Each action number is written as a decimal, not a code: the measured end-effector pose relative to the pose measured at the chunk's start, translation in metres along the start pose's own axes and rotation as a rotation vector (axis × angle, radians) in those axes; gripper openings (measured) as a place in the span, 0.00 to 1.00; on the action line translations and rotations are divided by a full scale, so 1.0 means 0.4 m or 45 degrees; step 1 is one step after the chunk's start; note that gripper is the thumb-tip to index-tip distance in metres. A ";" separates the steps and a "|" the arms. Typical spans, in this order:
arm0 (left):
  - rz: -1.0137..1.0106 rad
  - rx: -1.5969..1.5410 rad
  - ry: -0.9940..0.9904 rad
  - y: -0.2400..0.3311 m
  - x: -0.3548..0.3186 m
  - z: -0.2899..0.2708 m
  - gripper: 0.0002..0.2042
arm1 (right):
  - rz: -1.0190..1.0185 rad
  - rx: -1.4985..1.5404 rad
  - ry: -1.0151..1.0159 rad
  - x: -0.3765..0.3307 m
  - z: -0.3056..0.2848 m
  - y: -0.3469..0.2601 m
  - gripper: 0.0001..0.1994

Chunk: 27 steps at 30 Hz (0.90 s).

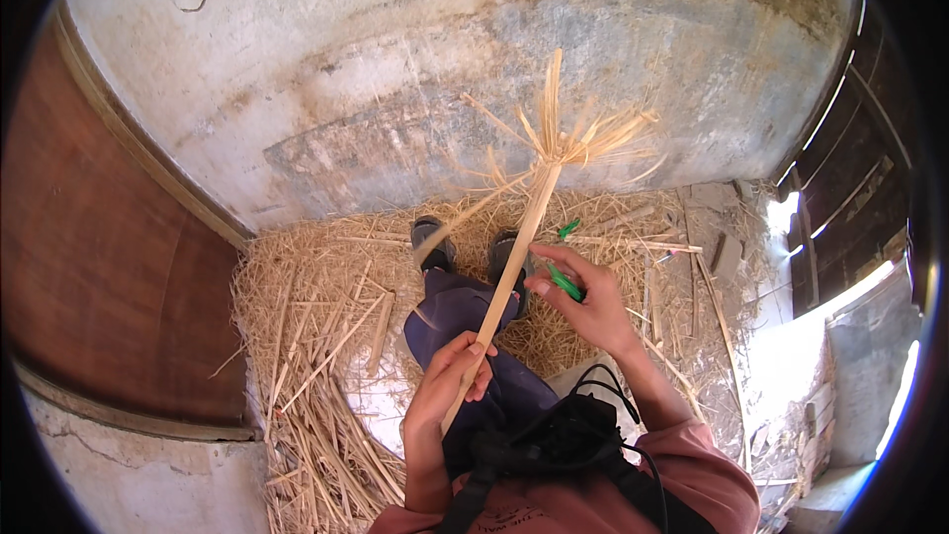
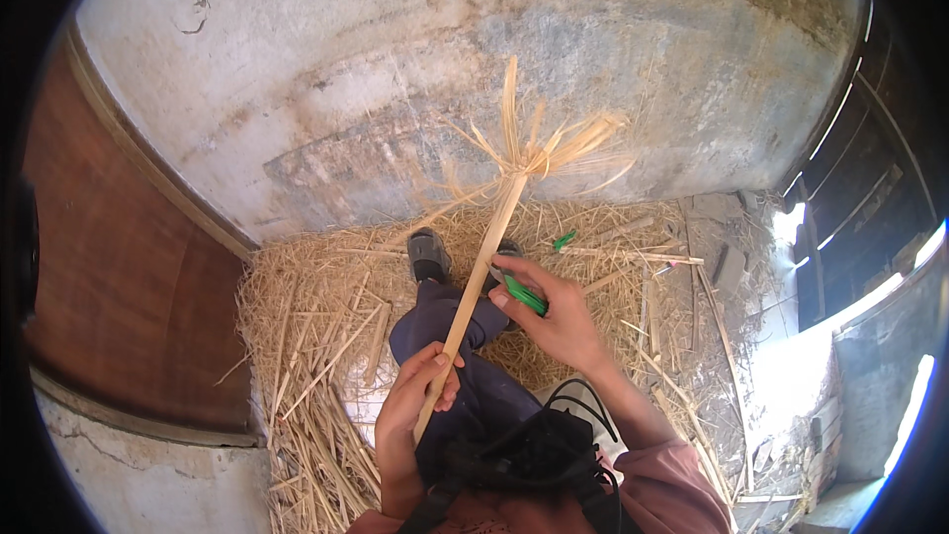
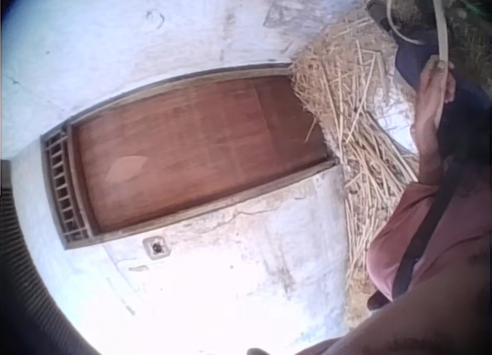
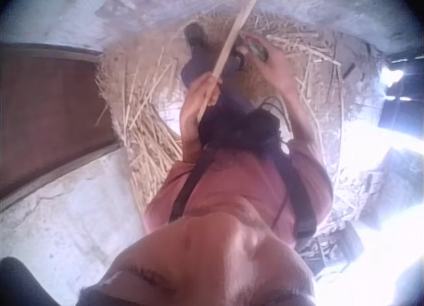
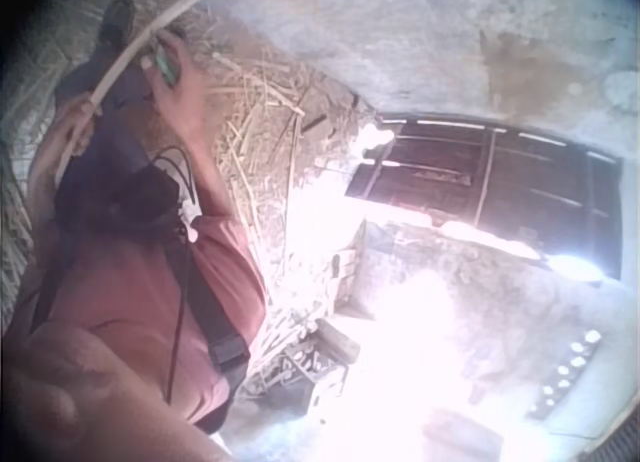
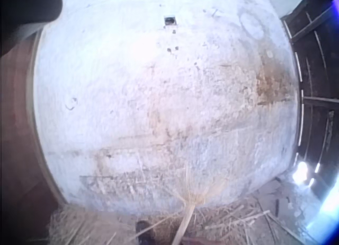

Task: The person shaves a wood stick with a utility knife, creating a frayed decorative end by slicing thin strips of wood without detaching them.

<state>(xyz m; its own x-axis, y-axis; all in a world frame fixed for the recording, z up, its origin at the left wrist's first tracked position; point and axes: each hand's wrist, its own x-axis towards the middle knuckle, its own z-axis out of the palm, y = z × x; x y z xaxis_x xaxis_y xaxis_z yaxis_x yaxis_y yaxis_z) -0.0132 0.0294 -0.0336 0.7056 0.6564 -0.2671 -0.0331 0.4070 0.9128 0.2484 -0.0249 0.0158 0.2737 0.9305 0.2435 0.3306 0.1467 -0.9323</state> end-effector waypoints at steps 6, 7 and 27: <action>0.027 0.059 0.096 -0.007 0.000 0.031 0.14 | -0.103 -0.026 0.021 0.017 0.014 -0.006 0.21; 0.044 0.079 0.106 0.001 -0.002 0.034 0.14 | -0.138 -0.109 0.015 0.017 0.012 -0.010 0.20; 0.497 0.768 0.501 0.045 0.007 0.137 0.11 | -0.669 -0.831 0.020 -0.055 0.053 0.065 0.16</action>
<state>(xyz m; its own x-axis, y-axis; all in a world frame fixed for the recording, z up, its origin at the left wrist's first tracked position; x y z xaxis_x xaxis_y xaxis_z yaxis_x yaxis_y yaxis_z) 0.0269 0.0039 -0.0009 0.4185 0.9005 0.1179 0.2404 -0.2350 0.9418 0.2318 -0.0345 -0.0194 -0.0514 0.7898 0.6112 0.8739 0.3318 -0.3553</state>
